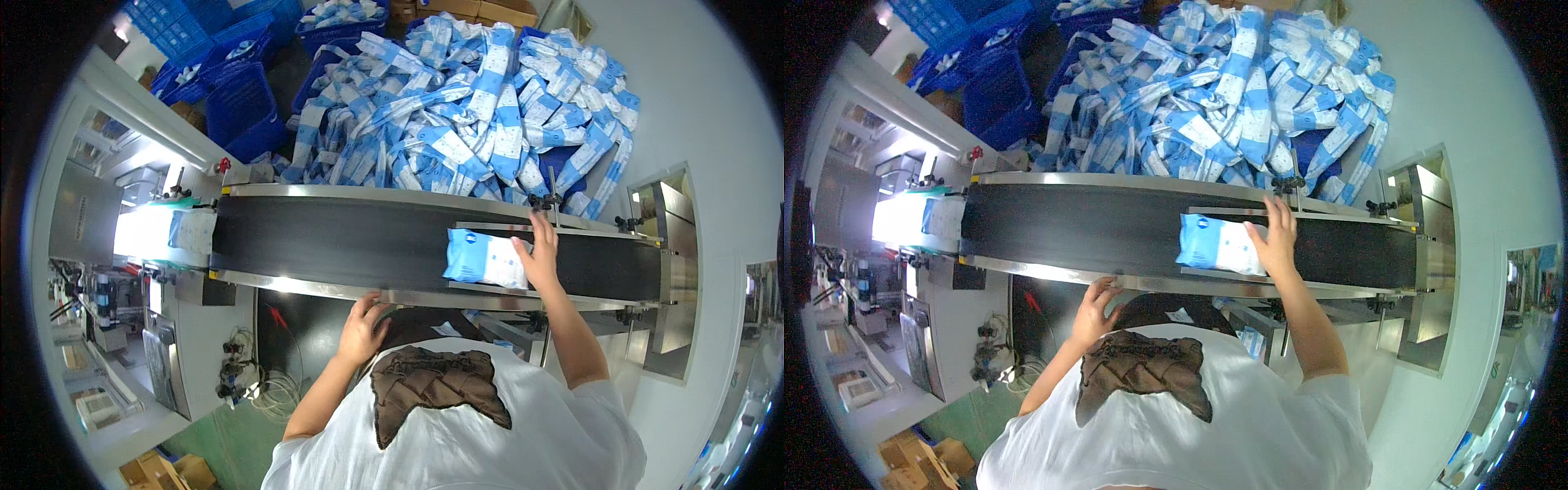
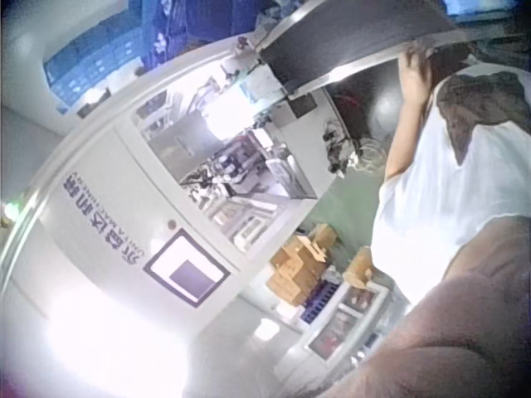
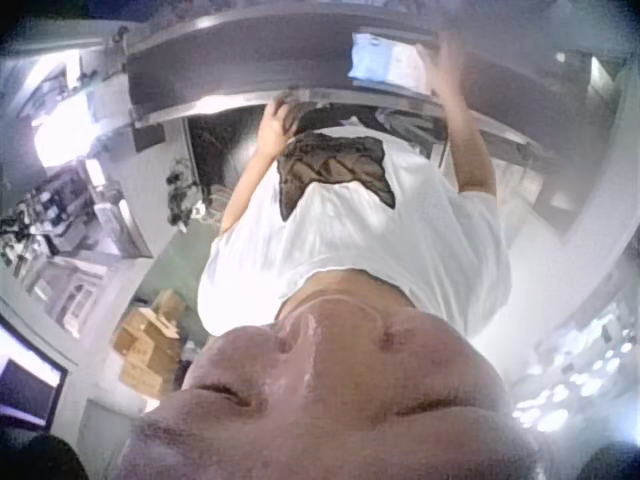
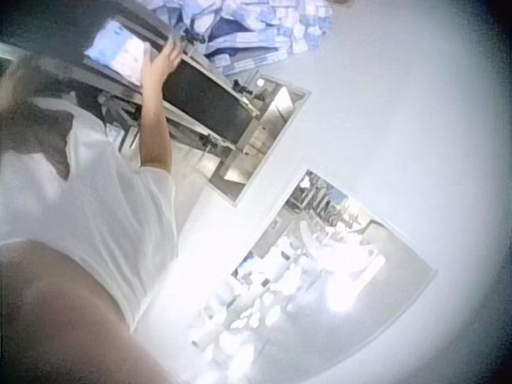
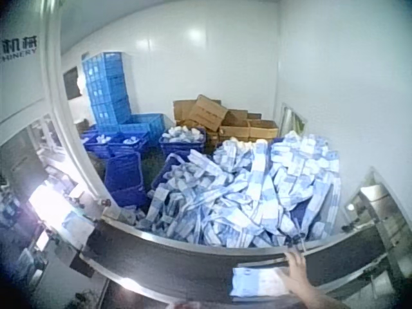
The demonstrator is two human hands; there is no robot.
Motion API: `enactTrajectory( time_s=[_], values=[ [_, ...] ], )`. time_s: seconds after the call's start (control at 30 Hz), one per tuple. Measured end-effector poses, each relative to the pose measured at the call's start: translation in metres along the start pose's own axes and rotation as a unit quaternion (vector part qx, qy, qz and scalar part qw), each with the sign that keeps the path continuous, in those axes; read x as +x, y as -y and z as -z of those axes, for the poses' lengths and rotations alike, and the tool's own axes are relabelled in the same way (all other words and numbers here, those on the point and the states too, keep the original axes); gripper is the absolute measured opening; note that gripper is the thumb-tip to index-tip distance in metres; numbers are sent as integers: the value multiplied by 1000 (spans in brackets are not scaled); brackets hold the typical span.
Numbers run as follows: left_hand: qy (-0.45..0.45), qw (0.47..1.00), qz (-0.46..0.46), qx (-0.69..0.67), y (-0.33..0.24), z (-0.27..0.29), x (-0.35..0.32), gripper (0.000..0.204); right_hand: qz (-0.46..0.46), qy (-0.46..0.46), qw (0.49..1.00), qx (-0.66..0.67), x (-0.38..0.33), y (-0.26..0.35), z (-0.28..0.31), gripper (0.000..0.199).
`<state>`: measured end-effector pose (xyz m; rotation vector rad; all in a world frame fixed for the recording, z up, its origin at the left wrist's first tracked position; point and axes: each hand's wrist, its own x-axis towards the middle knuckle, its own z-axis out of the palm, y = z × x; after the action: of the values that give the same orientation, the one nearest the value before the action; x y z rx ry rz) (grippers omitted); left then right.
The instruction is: The person moves stacks of plastic lids from a box into the vertical feeders of a packaging machine, handles individual packages of wet wipes from the machinery, and arranges them on a conveyor belt.
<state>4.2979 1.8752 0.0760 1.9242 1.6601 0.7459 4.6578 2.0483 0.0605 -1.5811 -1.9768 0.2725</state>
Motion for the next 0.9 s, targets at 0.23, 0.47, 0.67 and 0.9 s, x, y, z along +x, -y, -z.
enactTrajectory(
  time_s=[0.23,0.47,0.67,0.9],
  values=[
    [-49,994,85,43,-30,-9,-30,33,125,126,972,154,44,38,-16,59],
    [-109,973,179,100,-51,-17,-84,35,310,228,920,72,30,125,-56,88],
    [-181,931,299,106,-29,-26,-145,36,355,245,902,24,47,198,-93,95],
    [-163,848,505,-4,62,-88,-276,39,364,262,894,-6,48,268,-117,93]
  ],
)
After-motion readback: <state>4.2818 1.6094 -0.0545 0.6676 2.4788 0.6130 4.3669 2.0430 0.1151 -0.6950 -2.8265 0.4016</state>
